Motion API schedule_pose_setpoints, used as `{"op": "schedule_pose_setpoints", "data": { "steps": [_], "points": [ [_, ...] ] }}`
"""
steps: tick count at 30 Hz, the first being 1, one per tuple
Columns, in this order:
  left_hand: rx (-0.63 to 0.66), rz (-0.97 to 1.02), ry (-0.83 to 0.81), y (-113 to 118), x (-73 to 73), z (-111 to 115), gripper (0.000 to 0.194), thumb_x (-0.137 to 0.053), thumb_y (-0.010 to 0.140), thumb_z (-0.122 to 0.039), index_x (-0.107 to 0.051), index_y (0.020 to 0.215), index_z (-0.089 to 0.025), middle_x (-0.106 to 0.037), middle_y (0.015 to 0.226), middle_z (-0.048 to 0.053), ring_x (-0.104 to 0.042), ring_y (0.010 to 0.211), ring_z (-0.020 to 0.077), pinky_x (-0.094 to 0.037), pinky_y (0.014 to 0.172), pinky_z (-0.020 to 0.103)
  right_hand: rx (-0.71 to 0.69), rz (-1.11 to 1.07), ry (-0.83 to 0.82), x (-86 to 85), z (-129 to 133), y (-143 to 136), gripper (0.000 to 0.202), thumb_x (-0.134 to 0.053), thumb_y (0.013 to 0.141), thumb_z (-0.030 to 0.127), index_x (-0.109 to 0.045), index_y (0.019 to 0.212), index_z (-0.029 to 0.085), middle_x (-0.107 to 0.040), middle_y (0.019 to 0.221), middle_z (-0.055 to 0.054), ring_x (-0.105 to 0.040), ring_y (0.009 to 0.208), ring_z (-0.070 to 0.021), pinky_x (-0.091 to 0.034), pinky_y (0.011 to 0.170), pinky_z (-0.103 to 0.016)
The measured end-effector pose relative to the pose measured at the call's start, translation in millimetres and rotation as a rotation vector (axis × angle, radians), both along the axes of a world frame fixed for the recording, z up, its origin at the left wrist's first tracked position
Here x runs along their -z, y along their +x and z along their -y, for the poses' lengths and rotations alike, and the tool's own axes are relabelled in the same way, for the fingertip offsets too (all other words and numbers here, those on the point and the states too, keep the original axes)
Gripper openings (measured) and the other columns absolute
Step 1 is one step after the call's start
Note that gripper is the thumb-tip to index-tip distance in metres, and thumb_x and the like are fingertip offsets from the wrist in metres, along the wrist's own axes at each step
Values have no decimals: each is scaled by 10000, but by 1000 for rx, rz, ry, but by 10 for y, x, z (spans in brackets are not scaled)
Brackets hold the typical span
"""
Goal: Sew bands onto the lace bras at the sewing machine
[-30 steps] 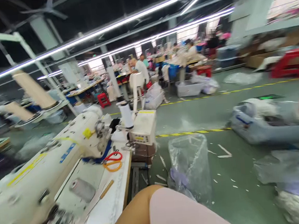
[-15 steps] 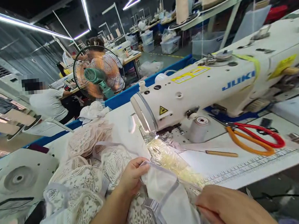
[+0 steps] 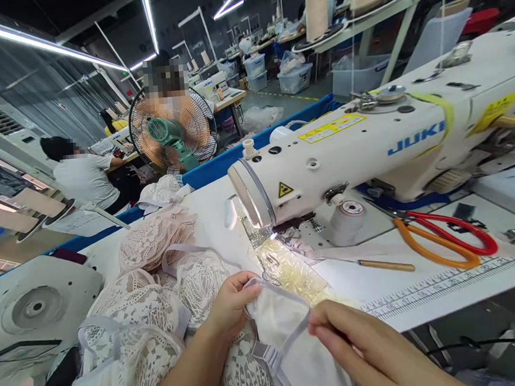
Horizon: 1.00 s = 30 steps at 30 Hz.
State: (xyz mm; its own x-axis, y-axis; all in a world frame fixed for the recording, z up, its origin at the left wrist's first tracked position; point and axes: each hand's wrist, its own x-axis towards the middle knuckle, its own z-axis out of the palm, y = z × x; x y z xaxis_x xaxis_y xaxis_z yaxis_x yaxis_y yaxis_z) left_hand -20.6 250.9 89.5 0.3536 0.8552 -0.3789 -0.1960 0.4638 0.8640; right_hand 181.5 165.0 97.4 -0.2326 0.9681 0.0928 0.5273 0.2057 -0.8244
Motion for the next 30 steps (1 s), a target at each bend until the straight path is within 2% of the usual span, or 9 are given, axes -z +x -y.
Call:
{"op": "schedule_pose_setpoints", "data": {
  "steps": [1, 3, 6, 10, 12, 17, 20, 23, 30],
  "points": [
    [-1, 3, 1, 0, -4, 1, 283, -758, 517, -321, -583, 617, -121, -516, 562, -8, -430, 528, 88, -307, 549, 229, -37, -28, -50, -63, -107, -57, 245, -362, 871, 358, -537, 740, 248, -584, 655, -22, -548, 603, -159, -465, 543, -233],
    [5, 12, -1, 0, -8, 0, 287, -761, 512, -312, -584, 636, -123, -521, 569, -8, -435, 527, 88, -312, 550, 227, -39, -36, -41, -118, -301, -164, 261, -328, 882, 339, -540, 774, 234, -591, 743, -41, -557, 705, -178, -472, 641, -277],
    [12, 31, 2, -9, -2, -6, 281, -759, 522, -286, -593, 682, -127, -536, 603, -5, -450, 540, 90, -323, 558, 226, -34, -49, -39, -77, -472, -273, 240, -364, 864, 332, -562, 788, 220, -594, 923, -60, -533, 926, -207, -435, 806, -328],
    [-5, 45, 25, -21, 29, -22, 261, -750, 545, -251, -596, 718, -131, -541, 637, -4, -456, 564, 87, -331, 568, 218, -48, -52, -193, -15, -515, -321, 257, -356, 853, 323, -532, 713, 197, -568, 694, -16, -542, 685, -173, -441, 618, -279],
    [-38, 56, 59, -18, 49, -30, 249, -743, 561, -233, -598, 739, -135, -546, 661, -3, -466, 593, 90, -340, 586, 216, -21, -67, -200, -12, -520, -317, 254, -353, 853, 317, -518, 706, 191, -543, 643, -2, -519, 624, -158, -422, 578, -265],
    [-130, 47, 113, -1, 101, -37, 203, -727, 587, -221, -630, 752, -154, -564, 664, -11, -471, 602, 88, -348, 596, 213, -43, -29, -112, -28, -567, -264, 239, -349, 868, 302, -513, 728, 198, -560, 689, -10, -534, 668, -159, -426, 620, -272],
    [-153, -38, 183, -14, 125, -36, 134, -688, 639, -247, -669, 737, -159, -581, 646, -6, -472, 597, 90, -361, 604, 220, -67, 10, -37, -34, -589, -229, 230, -342, 877, 277, -519, 750, 201, -579, 725, -25, -547, 701, -163, -438, 643, -279],
    [-150, -170, 318, -42, 109, -35, 122, -631, 699, -263, -695, 734, -165, -638, 731, 28, -530, 703, 128, -395, 686, 243, -107, 23, 64, -31, -593, -202, 211, -338, 881, 244, -530, 804, 204, -598, 797, -44, -558, 754, -165, -453, 681, -284],
    [89, -390, 488, -129, -62, -36, 200, -611, 699, -212, -674, 880, -154, -655, 872, 65, -575, 807, 181, -438, 735, 279, -176, 16, 249, -5, -590, -165, 182, -341, 881, 199, -513, 824, 213, -601, 808, -45, -563, 724, -156, -466, 628, -273]
  ]
}}
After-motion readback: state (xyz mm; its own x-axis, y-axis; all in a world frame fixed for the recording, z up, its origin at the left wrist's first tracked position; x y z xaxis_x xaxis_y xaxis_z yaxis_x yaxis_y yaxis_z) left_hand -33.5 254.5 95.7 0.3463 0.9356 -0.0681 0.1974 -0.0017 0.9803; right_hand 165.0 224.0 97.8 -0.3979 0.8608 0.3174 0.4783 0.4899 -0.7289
